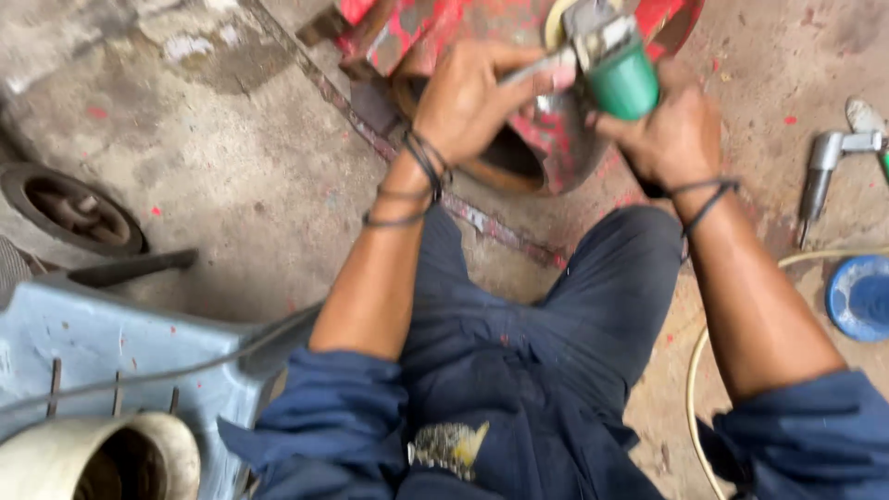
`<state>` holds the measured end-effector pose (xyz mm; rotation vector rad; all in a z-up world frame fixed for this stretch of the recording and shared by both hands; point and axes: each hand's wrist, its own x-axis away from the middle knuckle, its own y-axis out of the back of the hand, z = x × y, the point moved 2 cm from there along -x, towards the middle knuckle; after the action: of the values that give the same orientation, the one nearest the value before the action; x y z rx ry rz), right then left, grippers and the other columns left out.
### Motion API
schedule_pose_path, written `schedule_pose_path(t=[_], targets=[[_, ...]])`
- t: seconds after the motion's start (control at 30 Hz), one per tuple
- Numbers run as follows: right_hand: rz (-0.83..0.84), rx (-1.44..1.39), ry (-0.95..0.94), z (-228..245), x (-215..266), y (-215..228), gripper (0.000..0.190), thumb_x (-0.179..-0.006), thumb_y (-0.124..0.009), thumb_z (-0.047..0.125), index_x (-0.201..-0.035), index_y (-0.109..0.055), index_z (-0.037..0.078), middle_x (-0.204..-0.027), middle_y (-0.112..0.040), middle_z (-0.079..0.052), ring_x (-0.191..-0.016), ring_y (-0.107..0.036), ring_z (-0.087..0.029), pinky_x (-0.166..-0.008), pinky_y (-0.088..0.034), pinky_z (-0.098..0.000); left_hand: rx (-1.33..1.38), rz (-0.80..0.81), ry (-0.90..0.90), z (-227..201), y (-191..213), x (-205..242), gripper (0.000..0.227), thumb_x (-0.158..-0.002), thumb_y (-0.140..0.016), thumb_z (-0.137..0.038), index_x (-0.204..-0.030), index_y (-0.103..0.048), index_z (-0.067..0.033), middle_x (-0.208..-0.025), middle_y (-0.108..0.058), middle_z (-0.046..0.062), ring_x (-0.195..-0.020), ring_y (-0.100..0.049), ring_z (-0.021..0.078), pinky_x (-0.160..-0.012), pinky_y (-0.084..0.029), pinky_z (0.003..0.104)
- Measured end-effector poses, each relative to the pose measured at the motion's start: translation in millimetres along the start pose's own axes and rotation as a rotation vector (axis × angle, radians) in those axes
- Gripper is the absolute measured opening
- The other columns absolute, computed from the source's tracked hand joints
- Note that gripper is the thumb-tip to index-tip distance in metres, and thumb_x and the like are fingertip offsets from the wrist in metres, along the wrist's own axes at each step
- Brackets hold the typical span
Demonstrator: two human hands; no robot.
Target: Using a hand-held angle grinder to remove paint and smooth the surface of a large metal pump housing.
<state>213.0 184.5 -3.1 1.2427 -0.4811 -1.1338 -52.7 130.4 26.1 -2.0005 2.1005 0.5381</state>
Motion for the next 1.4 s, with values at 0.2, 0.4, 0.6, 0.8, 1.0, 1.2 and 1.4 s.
schedule_pose_path(t=[0.2, 0.4, 0.6, 0.8, 1.0, 1.2, 1.4], targets=[[0.034, 0.026, -0.067, -11.5, 11.5, -13.2, 0.057, -0.083, -0.096, 0.038, -0.114, -0.073, -0.003, -0.087, -0.074, -0.021, -0.066, -0.068, -0.04, -0.059, -0.053, -0.0461, -0.121, 0.014, -0.037, 0.2, 1.7, 4.5, 0.036, -0.095, -0.074, -0.036, -0.105, -0.079, -0.0026, -0.07, -0.068, 0.001, -0.058, -0.052, 0.0082, -0.052, -0.043, 0.024], [0.124, 0.136, -0.114, -25.9, 16.7, -15.3, 0.07, -0.083, -0.089, 0.058, -0.122, -0.076, 0.0, -0.088, -0.074, -0.026, -0.067, -0.069, -0.045, -0.056, -0.054, -0.0503, -0.152, 0.027, -0.059, -0.7, -1.9, 6.9, 0.031, -0.094, -0.07, -0.033, -0.102, -0.08, -0.0046, -0.072, -0.072, 0.001, -0.058, -0.053, 0.0089, -0.054, -0.044, 0.024], [0.186, -0.014, -0.179, -1.5, 26.2, -2.9, 0.063, -0.082, -0.089, 0.04, -0.124, -0.071, -0.003, -0.092, -0.073, -0.025, -0.072, -0.069, -0.041, -0.064, -0.053, -0.0477, -0.174, 0.08, 0.15, -22.6, -3.0, 8.2, 0.042, -0.09, -0.069, -0.046, -0.106, -0.082, -0.0094, -0.057, -0.059, -0.005, -0.049, -0.043, 0.004, -0.043, -0.034, 0.023], [0.101, -0.053, -0.174, 3.2, 31.3, -9.7, 0.062, -0.081, -0.092, 0.035, -0.117, -0.069, -0.009, -0.084, -0.072, -0.022, -0.065, -0.067, -0.036, -0.059, -0.054, -0.044, -0.176, 0.133, 0.089, -25.9, 1.9, 6.1, 0.038, -0.091, -0.071, -0.042, -0.105, -0.081, -0.0082, -0.058, -0.059, -0.004, -0.05, -0.042, 0.0057, -0.044, -0.034, 0.025], [-0.033, 0.049, -0.167, 2.4, 53.4, -22.6, 0.067, -0.084, -0.094, 0.04, -0.125, -0.068, -0.005, -0.086, -0.074, -0.023, -0.063, -0.069, -0.038, -0.052, -0.054, -0.0464, -0.167, 0.1, 0.084, -25.9, -12.3, 22.4, 0.033, -0.087, -0.074, -0.043, -0.093, -0.084, -0.0124, -0.06, -0.072, -0.005, -0.045, -0.049, 0.0029, -0.042, -0.037, 0.02], [0.13, -0.096, -0.644, 3.7, 115.3, -25.6, 0.074, -0.077, -0.086, 0.06, -0.132, -0.062, 0.016, -0.106, -0.071, -0.029, -0.105, -0.066, -0.051, -0.085, -0.055, -0.0574, -0.08, 0.225, 0.187, -28.9, -36.6, 61.7, 0.032, -0.085, -0.079, -0.042, -0.11, -0.077, -0.0219, -0.097, -0.081, 0.006, -0.099, -0.078, 0.0302, -0.081, -0.061, 0.039], [0.0, -0.046, -0.602, -7.0, 149.2, -33.9, 0.064, -0.083, -0.086, 0.044, -0.133, -0.06, 0.013, -0.098, -0.071, -0.031, -0.096, -0.068, -0.053, -0.076, -0.054, -0.0621, 0.022, 0.231, 0.083, -8.4, -55.6, 82.4, 0.025, -0.091, -0.078, -0.034, -0.102, -0.076, -0.012, -0.087, -0.078, 0.014, -0.081, -0.078, 0.0305, -0.075, -0.061, 0.039]])
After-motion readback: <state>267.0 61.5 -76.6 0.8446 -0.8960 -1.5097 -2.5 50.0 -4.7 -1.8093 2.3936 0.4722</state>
